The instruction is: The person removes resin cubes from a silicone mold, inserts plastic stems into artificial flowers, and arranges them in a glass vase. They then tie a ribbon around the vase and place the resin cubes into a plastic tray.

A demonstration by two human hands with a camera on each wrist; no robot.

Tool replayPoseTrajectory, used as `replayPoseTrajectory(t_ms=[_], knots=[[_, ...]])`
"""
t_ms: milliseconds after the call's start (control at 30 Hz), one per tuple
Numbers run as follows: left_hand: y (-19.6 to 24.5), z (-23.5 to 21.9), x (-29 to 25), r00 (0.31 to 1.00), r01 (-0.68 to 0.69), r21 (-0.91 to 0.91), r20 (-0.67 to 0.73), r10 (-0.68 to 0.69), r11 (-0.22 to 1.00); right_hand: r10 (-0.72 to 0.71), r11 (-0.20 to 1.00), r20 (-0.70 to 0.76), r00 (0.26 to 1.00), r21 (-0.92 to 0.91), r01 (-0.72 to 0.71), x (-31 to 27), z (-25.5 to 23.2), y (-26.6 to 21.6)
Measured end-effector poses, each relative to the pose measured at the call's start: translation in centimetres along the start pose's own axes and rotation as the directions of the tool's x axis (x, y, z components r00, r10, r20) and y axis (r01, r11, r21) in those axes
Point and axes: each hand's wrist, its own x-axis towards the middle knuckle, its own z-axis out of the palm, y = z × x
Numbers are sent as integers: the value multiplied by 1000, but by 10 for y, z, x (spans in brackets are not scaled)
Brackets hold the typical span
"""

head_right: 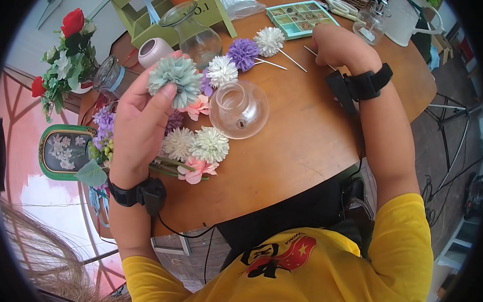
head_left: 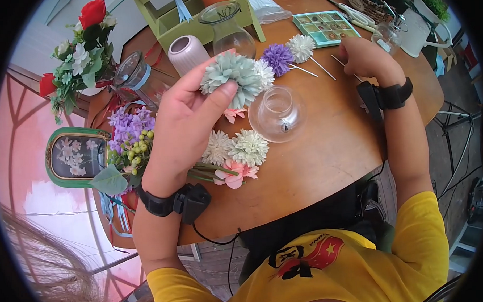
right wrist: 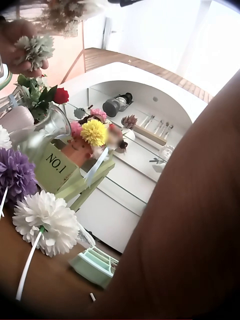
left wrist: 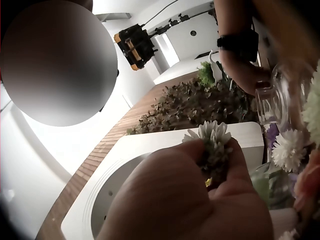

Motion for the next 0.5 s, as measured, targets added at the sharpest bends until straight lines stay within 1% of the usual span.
replayPoseTrajectory(t_ms=[33, 67, 133, 167, 233, 267, 300, 333, 367, 433, 467, 500], knots=[[1, 0, 0, 999, 34, 5, 3, -34, 999, -15, 1000, 1, 1000, -13, 15, 0, 0, 0], [0, 0, -1, 999, 39, -73, 2, -39, 997, -31, 999, 1, 1000, -26, 31, -1, 0, -1], [-4, -1, 0, 999, 48, -226, 0, -49, 973, -59, 998, 6, 998, 7, 59, -5, -8, -8], [-4, -1, 1, 998, 57, -251, -8, -61, 966, -75, 997, 7, 997, 23, 75, -7, -12, -13], [-3, -1, 2, 996, 73, -301, -25, -85, 951, -179, 974, -151, 972, 113, 197, -11, -18, -19], [-5, -4, 2, 997, 69, -266, -17, -76, 961, -223, 953, -231, 947, 151, 262, -12, -19, -22], [-8, -8, 2, 998, 66, -232, -8, -69, 970, -288, 862, -415, 863, 281, 423, -12, -16, -26], [-10, -10, 1, 998, 63, -198, 2, -63, 978, -301, 725, -591, 748, 367, 582, -11, -13, -31], [-9, -8, 1, 998, 59, -196, -19, -64, 979, -262, 555, -747, 611, 401, 729, -13, -11, -37], [-8, -1, 1, 996, 52, -191, -61, -65, 980, -252, 379, -799, 546, 437, 815, -30, -10, -50], [-8, -2, 1, 997, 54, -198, -40, -64, 979, -241, 286, -823, 514, 446, 848, -41, -10, -58], [-8, -5, 1, 998, 57, -204, -21, -62, 977, -285, 187, -835, 471, 433, 882, -49, -8, -65]])
